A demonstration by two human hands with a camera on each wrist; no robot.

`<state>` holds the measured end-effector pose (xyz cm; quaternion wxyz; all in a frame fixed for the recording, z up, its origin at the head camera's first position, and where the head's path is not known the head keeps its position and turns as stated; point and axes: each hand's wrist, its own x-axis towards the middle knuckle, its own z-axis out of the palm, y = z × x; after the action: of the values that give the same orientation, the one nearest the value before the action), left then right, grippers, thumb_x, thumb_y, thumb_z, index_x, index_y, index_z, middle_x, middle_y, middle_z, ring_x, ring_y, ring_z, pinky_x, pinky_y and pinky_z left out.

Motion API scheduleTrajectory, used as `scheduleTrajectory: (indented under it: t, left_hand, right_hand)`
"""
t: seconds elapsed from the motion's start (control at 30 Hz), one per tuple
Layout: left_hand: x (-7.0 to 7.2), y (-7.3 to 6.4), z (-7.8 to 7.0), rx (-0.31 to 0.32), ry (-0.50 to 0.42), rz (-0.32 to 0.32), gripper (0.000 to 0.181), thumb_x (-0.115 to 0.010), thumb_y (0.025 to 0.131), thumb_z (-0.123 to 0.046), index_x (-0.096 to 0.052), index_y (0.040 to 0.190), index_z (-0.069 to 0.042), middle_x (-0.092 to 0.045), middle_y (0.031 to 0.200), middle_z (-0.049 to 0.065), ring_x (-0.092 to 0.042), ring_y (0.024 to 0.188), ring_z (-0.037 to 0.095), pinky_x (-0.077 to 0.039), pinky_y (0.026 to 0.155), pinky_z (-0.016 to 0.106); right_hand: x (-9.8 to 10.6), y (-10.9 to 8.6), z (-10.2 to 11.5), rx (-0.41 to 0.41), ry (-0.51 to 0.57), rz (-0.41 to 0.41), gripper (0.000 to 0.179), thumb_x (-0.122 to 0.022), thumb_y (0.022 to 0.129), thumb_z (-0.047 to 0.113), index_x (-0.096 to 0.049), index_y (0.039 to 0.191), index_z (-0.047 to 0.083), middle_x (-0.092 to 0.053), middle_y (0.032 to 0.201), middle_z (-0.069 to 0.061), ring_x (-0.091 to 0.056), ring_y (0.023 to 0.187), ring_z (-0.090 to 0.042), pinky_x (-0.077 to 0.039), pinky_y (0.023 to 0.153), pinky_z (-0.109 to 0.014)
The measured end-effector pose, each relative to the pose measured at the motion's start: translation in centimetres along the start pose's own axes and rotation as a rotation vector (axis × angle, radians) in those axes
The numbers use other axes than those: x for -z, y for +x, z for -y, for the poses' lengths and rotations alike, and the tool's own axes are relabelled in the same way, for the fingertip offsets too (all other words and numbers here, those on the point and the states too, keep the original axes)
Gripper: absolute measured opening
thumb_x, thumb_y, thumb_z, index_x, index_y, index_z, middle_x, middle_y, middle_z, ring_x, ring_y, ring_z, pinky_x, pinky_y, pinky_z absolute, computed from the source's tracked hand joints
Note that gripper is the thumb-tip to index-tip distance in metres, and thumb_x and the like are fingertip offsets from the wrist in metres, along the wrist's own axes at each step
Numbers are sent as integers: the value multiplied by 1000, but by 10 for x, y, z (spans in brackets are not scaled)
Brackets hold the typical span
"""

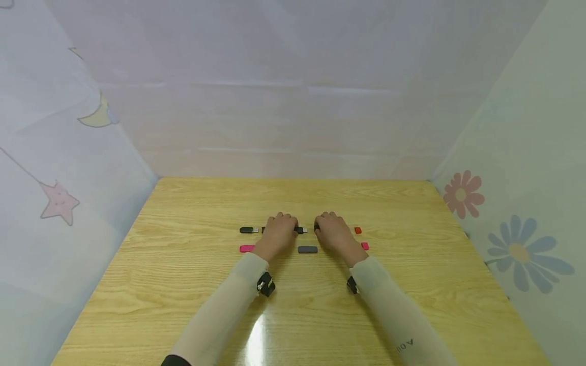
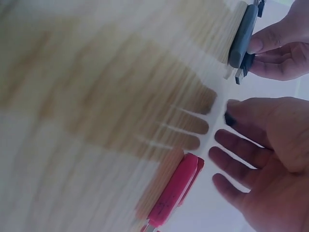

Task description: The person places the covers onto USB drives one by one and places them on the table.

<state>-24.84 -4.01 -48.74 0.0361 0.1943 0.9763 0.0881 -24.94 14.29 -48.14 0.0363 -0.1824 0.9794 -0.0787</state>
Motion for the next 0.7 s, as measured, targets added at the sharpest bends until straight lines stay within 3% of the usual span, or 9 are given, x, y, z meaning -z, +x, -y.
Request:
scheduleTrajectory:
  t: [0.17, 0.43, 0.7]
  left_hand:
    - [2, 1, 2, 10, -55, -18, 20, -66, 94, -27, -68, 109, -15, -65, 101, 1, -60, 98, 22, -45, 90, 45]
    - [5, -5, 8, -19, -338, -85, 19, -67, 94, -18, -66, 110, -8, -62, 100, 3, -58, 91, 17, -50, 81, 34]
    - [14, -16, 11, -101, -415, -139, 18, -68, 93, -16, -68, 110, -10, -63, 101, 4, -60, 91, 16, -51, 79, 31]
  right_hand:
    - [1, 1, -1, -7, 91, -50, 8, -62, 94, 17, -63, 96, 10, -61, 88, -3, -57, 82, -21, -50, 73, -38]
    - [10, -5, 2, -40, 279, -87, 10, -63, 93, 15, -59, 101, 9, -58, 93, -4, -55, 80, -19, -49, 70, -36]
    - [14, -14, -3, 14, 424, -191, 8, -64, 94, 12, -62, 102, 10, -58, 91, -2, -54, 80, -17, -49, 70, -34]
